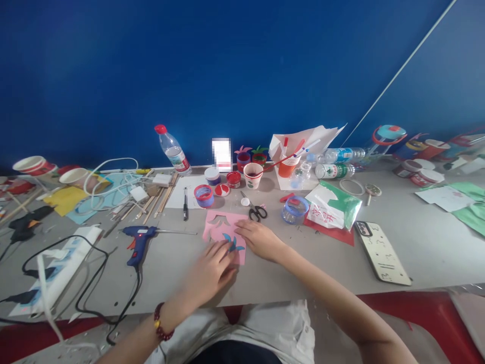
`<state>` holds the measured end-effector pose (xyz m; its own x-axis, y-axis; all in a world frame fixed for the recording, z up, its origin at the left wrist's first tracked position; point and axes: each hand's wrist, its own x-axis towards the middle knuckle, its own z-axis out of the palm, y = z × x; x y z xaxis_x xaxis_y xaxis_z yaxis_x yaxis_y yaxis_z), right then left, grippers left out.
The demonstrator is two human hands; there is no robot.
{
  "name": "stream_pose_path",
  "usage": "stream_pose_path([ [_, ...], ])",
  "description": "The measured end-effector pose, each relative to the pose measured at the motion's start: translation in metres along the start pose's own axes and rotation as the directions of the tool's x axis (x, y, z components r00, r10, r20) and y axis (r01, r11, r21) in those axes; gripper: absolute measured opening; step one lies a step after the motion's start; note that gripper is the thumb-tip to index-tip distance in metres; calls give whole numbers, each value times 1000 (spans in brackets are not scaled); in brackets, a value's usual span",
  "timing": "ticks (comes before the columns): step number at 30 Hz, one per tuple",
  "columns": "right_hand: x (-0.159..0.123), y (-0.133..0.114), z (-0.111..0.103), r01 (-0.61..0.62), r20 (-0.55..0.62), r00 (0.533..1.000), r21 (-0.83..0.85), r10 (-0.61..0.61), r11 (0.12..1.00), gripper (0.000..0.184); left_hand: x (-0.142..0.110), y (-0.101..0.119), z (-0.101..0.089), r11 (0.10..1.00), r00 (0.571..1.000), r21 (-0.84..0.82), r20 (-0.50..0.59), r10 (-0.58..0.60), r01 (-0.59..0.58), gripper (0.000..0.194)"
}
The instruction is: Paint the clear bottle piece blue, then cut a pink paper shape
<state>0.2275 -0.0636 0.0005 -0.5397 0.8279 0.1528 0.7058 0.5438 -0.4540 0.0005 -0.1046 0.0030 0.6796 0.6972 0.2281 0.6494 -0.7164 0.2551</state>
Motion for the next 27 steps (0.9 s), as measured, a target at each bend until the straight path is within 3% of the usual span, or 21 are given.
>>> stream_pose_path([
  [9, -2, 2, 10, -1, -29, 1000, -49, 0, 999, 47, -19, 33, 25, 981, 982, 89, -99, -161, 170, 51],
  [17, -2, 6, 16, 17, -73, 997, -38, -20, 999, 48, -29, 49, 41, 960, 956, 156, -218, -194, 231, 58],
  [21, -2, 5, 17, -2, -71, 997, -66, -3, 998, 48, -28, 47, 39, 963, 961, 150, -203, -190, 222, 61],
  [27, 3, 10, 19, -28, -51, 998, -112, 22, 993, 46, -20, 37, 27, 970, 978, 139, -90, -186, 198, 60],
])
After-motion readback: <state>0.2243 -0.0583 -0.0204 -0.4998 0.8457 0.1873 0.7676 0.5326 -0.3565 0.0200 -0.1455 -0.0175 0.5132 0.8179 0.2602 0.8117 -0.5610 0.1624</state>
